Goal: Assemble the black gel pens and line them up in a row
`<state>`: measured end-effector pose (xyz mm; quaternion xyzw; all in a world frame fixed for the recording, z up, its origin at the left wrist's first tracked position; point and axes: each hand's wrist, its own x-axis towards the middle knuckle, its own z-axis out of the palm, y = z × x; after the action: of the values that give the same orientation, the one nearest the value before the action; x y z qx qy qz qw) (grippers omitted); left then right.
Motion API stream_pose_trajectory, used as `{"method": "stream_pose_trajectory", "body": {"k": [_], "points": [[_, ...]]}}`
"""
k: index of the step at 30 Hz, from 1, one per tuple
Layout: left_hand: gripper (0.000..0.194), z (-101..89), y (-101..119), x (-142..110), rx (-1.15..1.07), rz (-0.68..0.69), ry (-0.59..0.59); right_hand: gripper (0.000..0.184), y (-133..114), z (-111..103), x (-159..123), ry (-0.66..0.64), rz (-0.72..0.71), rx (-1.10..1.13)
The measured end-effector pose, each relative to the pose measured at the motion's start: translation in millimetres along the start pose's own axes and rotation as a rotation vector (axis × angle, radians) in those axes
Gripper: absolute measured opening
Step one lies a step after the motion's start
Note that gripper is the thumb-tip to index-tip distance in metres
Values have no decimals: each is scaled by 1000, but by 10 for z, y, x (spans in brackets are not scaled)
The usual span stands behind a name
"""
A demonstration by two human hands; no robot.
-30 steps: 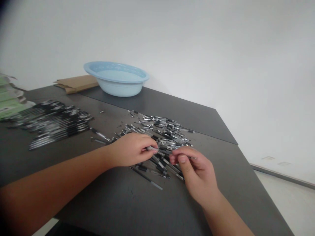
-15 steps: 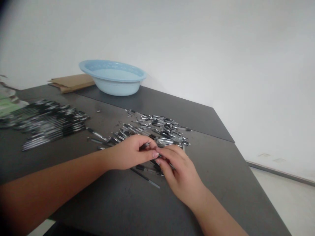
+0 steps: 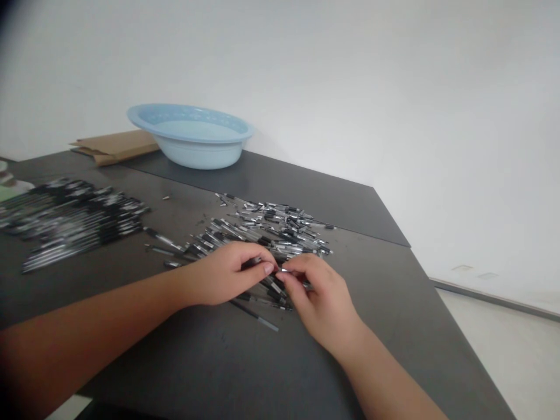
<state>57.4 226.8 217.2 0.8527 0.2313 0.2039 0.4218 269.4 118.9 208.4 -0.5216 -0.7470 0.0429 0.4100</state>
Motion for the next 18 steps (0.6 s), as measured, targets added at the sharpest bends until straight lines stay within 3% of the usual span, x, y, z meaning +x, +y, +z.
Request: {"method": "stream_pose_trajectory", "body": {"k": [6, 12, 18], "points": [[25, -22, -17, -13, 392, 174, -33, 14, -14, 45, 3, 29, 60, 125], [18, 14, -38, -26, 503, 208, -36, 17, -78, 52, 37, -41, -51, 81], [14, 31, -54, -33, 542, 214, -44, 16, -65, 83, 30, -87, -65, 61]]}}
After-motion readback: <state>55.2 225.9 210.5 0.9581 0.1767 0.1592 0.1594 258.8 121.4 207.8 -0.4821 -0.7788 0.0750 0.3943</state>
